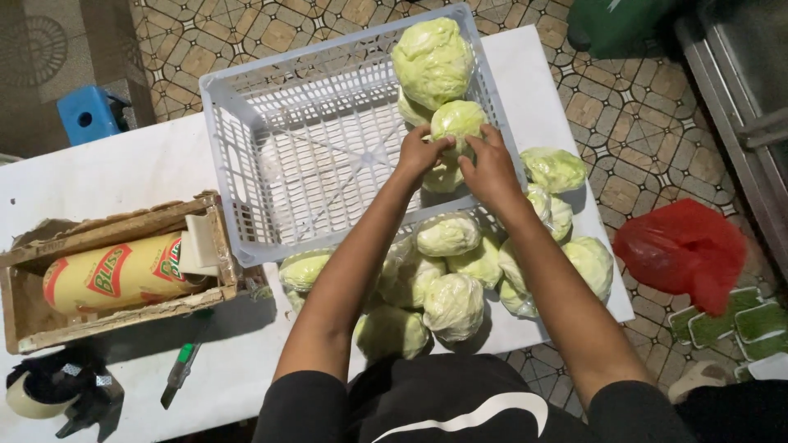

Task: Wrapping individual cabbages in plastic film and organizing them into a storage crate.

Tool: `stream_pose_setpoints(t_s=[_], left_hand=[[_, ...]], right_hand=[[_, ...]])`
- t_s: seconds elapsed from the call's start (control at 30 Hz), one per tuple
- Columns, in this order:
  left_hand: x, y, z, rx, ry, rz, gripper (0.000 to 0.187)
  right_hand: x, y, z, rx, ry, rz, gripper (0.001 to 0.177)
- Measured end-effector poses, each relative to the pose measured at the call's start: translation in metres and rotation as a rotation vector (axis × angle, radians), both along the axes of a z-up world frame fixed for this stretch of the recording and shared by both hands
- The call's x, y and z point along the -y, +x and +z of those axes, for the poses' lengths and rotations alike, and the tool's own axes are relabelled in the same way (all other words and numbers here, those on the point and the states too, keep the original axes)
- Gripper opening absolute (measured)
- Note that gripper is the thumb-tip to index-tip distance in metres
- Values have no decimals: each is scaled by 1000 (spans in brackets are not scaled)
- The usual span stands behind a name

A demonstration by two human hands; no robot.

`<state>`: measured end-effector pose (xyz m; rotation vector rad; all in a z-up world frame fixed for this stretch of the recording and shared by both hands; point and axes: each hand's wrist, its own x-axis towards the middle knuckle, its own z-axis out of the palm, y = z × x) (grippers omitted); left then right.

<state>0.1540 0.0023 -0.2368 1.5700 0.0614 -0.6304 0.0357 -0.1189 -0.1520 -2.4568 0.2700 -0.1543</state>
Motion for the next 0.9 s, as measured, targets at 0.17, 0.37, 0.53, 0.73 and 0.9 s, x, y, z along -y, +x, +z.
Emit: stream_pose_setpoints(t_s=[0.17,0.37,0.53,0.73,0.9], left_hand=[[-8,-34,45,212,340,-46,96],[7,-132,110,799,133,-27,68],[46,-209,93,902,82,-509,52],[98,-264,58,1155,527,-814,26],[123,-280,56,1136,687,-922,61]], right_hand=[[25,-44,14,114,96,8,39],[73,-154,55,197,305,-274,32],[155,-264,-45,-2,110,-571,36],[135,-323,-84,-311,517,-944,43],[88,-302,-25,-259,906,-1038,58]])
